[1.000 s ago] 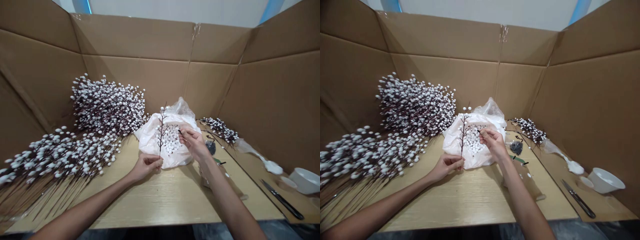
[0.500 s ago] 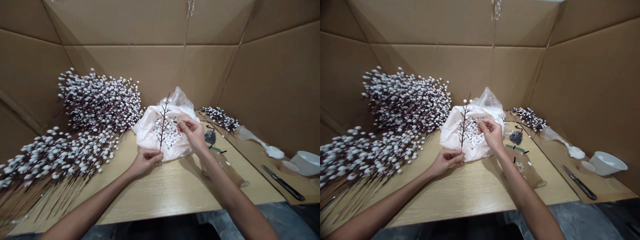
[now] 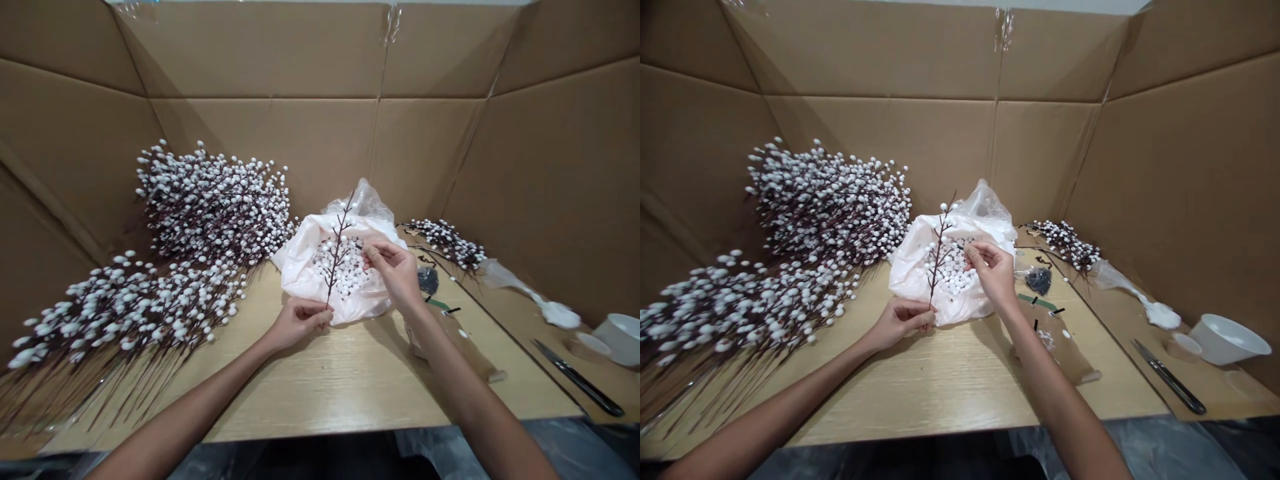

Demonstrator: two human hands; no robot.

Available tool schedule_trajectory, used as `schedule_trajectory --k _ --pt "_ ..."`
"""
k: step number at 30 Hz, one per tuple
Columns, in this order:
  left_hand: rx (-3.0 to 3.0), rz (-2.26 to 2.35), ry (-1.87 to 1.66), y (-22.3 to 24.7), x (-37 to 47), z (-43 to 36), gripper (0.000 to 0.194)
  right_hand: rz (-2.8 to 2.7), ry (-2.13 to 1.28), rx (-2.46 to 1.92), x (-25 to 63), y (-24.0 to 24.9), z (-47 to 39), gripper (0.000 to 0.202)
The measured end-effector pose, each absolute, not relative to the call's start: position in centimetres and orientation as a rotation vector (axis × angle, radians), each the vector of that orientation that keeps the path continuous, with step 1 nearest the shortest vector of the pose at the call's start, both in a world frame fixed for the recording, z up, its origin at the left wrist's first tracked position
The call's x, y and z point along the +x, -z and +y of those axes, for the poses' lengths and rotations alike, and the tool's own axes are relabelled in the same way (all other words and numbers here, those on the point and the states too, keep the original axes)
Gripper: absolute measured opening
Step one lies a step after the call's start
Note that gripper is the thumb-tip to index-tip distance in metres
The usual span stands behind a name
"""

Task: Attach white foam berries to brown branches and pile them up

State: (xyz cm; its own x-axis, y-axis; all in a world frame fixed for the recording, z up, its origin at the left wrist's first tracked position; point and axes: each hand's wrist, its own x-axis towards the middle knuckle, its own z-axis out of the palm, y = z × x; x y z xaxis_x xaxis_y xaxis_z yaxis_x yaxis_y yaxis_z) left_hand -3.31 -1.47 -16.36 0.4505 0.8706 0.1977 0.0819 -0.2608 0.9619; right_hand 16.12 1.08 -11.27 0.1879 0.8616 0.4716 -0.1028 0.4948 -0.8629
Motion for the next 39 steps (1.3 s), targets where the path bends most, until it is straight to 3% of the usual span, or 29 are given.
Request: schedule_trajectory --k 39 --pt "1.656 0.794 -0.950 16.84 -3.60 -1.04 0.028 -1.221 -0.768 -0.839 16.34 11.68 1.49 0.015"
